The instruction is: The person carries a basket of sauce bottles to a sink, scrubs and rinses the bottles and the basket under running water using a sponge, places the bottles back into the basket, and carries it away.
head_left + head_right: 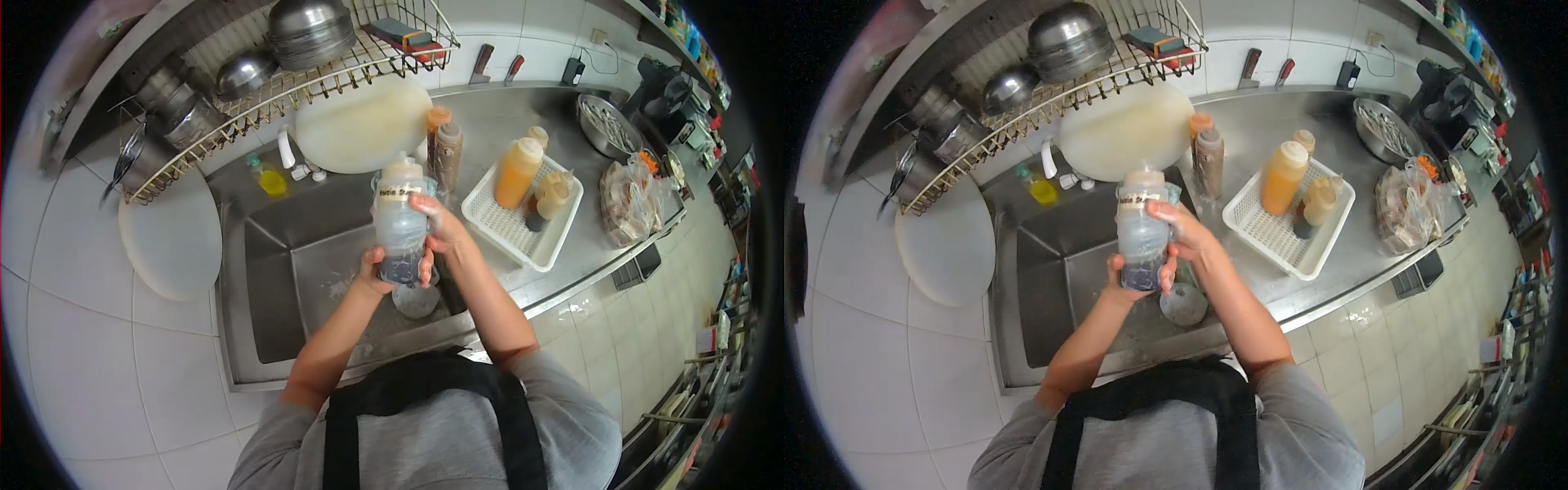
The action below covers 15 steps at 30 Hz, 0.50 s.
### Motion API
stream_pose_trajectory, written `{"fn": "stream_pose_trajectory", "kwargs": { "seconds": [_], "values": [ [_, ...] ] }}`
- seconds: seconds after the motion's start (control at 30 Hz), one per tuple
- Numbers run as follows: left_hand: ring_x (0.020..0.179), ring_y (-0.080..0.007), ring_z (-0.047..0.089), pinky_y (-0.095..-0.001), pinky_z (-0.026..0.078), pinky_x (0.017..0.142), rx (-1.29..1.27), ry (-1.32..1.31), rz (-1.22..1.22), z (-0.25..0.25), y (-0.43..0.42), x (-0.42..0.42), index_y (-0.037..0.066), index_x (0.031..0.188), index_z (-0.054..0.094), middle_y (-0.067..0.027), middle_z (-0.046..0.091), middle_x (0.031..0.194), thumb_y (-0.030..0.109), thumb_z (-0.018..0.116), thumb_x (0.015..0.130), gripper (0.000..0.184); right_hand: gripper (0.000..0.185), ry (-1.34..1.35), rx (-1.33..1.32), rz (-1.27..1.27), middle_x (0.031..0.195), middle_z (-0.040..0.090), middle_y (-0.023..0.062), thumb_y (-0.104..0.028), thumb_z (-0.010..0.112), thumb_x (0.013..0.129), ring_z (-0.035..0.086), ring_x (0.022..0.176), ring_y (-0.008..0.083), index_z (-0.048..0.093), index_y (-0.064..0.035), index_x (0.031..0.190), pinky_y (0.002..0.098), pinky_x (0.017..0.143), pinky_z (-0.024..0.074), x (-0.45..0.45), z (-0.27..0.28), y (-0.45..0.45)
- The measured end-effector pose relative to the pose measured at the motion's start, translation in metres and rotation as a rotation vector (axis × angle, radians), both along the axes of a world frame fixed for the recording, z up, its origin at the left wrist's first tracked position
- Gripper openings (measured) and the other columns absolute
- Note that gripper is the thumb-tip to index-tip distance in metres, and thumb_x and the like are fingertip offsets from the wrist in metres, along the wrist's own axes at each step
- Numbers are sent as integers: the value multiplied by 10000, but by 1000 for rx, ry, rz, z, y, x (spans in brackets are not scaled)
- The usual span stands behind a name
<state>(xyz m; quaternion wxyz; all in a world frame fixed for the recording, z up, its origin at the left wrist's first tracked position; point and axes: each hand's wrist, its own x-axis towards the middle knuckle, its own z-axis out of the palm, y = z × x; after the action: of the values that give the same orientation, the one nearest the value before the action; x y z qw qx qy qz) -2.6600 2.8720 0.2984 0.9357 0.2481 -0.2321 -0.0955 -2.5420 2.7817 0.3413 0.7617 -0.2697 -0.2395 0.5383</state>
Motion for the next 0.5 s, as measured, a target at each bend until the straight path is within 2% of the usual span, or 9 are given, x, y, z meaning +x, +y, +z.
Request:
{"fn": "stream_pose_trajectory", "kwargs": {
  "seconds": [0.03,0.13,0.23,0.33,0.37,0.47,0.5],
  "values": [
    [918,-271,680,-409,569,845,53,5,63,3,-1,-1,-33,1266,501,-179,646,1054,514,769,718,819,536,-35,-20,-79,1058,648,126,-210,725,833,645,960,207,514,9,1274,386,865,528,0,-4,5],
    [948,-261,670,-398,553,862,449,297,455,18,6,-11,-26,1277,492,-174,646,1067,483,765,735,792,606,-303,-173,-330,1078,636,133,-245,760,792,621,1008,205,505,14,1277,370,902,504,2,16,-10],
    [984,-236,655,-375,528,886,1326,158,1389,22,-15,4,-16,1260,508,-163,648,1075,415,745,773,692,701,-984,-244,-878,1122,618,123,-281,801,730,589,1050,191,494,14,1287,345,931,478,-19,35,-5],
    [1021,-221,639,-355,511,892,904,223,1118,16,-20,5,1,1251,516,-138,644,1104,360,735,782,630,761,-939,-194,-584,1150,601,109,-289,827,681,566,1067,173,488,9,1294,326,936,464,-6,43,-10],
    [1032,-215,636,-346,510,897,679,208,740,6,-11,1,3,1275,505,-117,633,1137,437,737,800,684,740,-783,-225,-318,1121,612,97,-294,820,703,587,1017,172,490,6,1294,328,913,478,13,32,-12],
    [1092,-236,610,-365,493,934,472,100,361,-9,2,7,1,1323,462,-125,595,1217,520,646,888,701,782,-595,-219,-161,1139,609,106,-350,819,686,579,992,173,482,-12,1305,290,842,489,18,29,-23],
    [1124,-233,594,-357,487,945,425,235,450,1,0,6,0,1328,455,-138,585,1235,508,623,911,678,739,-678,-209,-200,1122,617,118,-379,797,734,601,986,213,491,0,1291,323,844,496,19,26,-23]
  ]
}}
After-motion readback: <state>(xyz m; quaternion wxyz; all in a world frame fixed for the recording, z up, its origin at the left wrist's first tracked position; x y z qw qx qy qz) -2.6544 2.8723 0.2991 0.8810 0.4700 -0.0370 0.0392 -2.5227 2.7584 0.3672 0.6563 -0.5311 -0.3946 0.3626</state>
